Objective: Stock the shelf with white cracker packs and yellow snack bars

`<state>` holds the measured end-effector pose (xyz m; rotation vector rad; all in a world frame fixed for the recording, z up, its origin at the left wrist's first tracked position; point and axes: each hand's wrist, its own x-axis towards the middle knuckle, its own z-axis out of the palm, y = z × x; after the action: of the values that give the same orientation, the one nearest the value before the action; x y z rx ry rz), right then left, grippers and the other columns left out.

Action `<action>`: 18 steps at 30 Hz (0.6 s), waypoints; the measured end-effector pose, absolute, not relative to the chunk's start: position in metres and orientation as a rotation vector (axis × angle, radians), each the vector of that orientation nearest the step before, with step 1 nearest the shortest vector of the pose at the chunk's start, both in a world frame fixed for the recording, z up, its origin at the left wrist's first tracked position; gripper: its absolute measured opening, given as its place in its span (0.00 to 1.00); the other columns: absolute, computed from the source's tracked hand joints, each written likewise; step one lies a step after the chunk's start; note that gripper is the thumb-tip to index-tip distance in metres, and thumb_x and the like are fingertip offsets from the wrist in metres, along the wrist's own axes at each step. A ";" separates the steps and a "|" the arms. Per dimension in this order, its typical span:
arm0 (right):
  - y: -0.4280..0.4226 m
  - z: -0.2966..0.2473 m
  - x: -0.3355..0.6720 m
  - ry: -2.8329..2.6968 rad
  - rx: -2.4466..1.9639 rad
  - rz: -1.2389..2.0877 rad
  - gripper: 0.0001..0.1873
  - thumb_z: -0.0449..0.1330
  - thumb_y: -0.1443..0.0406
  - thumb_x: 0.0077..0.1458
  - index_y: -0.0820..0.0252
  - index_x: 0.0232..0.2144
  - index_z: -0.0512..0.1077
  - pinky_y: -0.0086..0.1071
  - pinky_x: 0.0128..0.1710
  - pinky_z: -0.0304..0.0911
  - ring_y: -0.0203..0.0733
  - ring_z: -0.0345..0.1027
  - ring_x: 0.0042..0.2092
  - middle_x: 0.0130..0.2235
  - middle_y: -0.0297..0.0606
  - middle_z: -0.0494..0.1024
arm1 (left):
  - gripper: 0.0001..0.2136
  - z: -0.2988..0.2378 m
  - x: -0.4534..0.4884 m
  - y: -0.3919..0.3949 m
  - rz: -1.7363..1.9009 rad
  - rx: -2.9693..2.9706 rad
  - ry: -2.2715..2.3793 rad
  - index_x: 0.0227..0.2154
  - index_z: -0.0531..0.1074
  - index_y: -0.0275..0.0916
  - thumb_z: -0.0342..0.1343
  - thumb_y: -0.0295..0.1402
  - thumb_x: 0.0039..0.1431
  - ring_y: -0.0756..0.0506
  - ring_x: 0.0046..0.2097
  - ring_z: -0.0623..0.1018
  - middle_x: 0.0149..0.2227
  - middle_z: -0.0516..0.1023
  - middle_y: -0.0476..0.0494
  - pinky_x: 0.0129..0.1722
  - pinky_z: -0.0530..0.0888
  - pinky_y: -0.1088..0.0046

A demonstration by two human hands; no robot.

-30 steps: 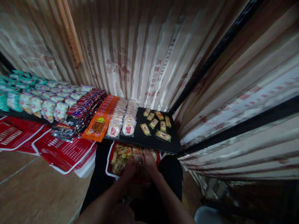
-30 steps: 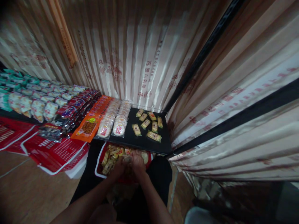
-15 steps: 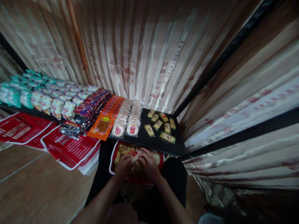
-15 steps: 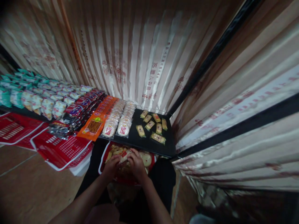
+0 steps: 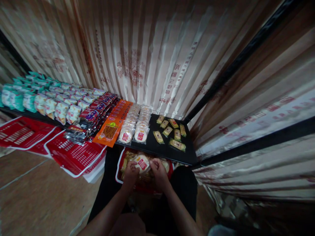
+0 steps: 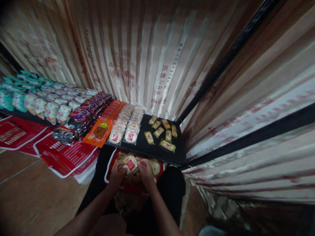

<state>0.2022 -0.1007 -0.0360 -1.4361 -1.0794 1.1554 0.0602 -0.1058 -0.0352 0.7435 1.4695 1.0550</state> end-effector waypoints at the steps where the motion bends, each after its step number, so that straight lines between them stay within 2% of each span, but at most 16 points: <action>1: -0.100 -0.037 0.202 -1.033 -1.435 1.158 0.19 0.60 0.51 0.44 0.57 0.31 0.64 0.30 0.29 0.65 0.39 0.69 0.31 0.28 0.34 0.73 | 0.09 -0.034 0.059 -0.106 1.045 0.785 1.472 0.27 0.63 0.41 0.53 0.28 0.38 0.53 0.21 0.68 0.17 0.62 0.60 0.23 0.65 0.79; 4: -0.096 -0.040 0.204 -1.012 -1.439 1.209 0.24 0.61 0.49 0.41 0.58 0.37 0.67 0.33 0.30 0.66 0.41 0.71 0.31 0.30 0.37 0.75 | 0.09 -0.030 0.054 -0.107 0.998 0.976 1.483 0.29 0.63 0.41 0.49 0.26 0.40 0.53 0.22 0.67 0.18 0.63 0.58 0.24 0.65 0.78; 7: -0.092 -0.040 0.205 -1.110 -1.425 1.244 0.24 0.64 0.49 0.37 0.58 0.32 0.71 0.34 0.31 0.66 0.41 0.70 0.31 0.30 0.38 0.76 | 0.09 -0.028 0.047 -0.104 0.959 1.235 1.514 0.30 0.65 0.41 0.47 0.26 0.43 0.52 0.24 0.68 0.22 0.66 0.55 0.26 0.65 0.77; 11: -0.088 -0.037 0.205 -1.166 -1.449 1.252 0.21 0.66 0.51 0.33 0.58 0.27 0.71 0.30 0.26 0.63 0.36 0.66 0.25 0.23 0.31 0.73 | 0.11 -0.025 0.038 -0.093 0.890 1.517 1.560 0.35 0.67 0.41 0.46 0.27 0.48 0.51 0.28 0.70 0.27 0.70 0.53 0.31 0.67 0.75; 15: -0.080 -0.027 0.200 -1.105 -1.413 1.263 0.17 0.66 0.53 0.34 0.58 0.23 0.69 0.27 0.24 0.60 0.33 0.63 0.23 0.20 0.29 0.70 | 0.11 -0.016 0.037 -0.080 0.933 1.632 1.594 0.39 0.67 0.41 0.46 0.28 0.52 0.48 0.39 0.74 0.37 0.74 0.47 0.40 0.70 0.72; 18: -0.070 -0.016 0.196 -1.072 -1.375 1.211 0.15 0.65 0.56 0.35 0.58 0.24 0.68 0.27 0.26 0.61 0.33 0.63 0.24 0.22 0.29 0.71 | 0.12 -0.009 0.042 -0.073 1.052 1.745 1.605 0.41 0.67 0.38 0.44 0.27 0.55 0.46 0.49 0.71 0.45 0.71 0.41 0.49 0.69 0.68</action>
<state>0.1957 -0.0697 -0.0162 -1.3754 -1.0718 1.2113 0.0417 -0.0733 -0.0087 1.7449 1.6052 1.0525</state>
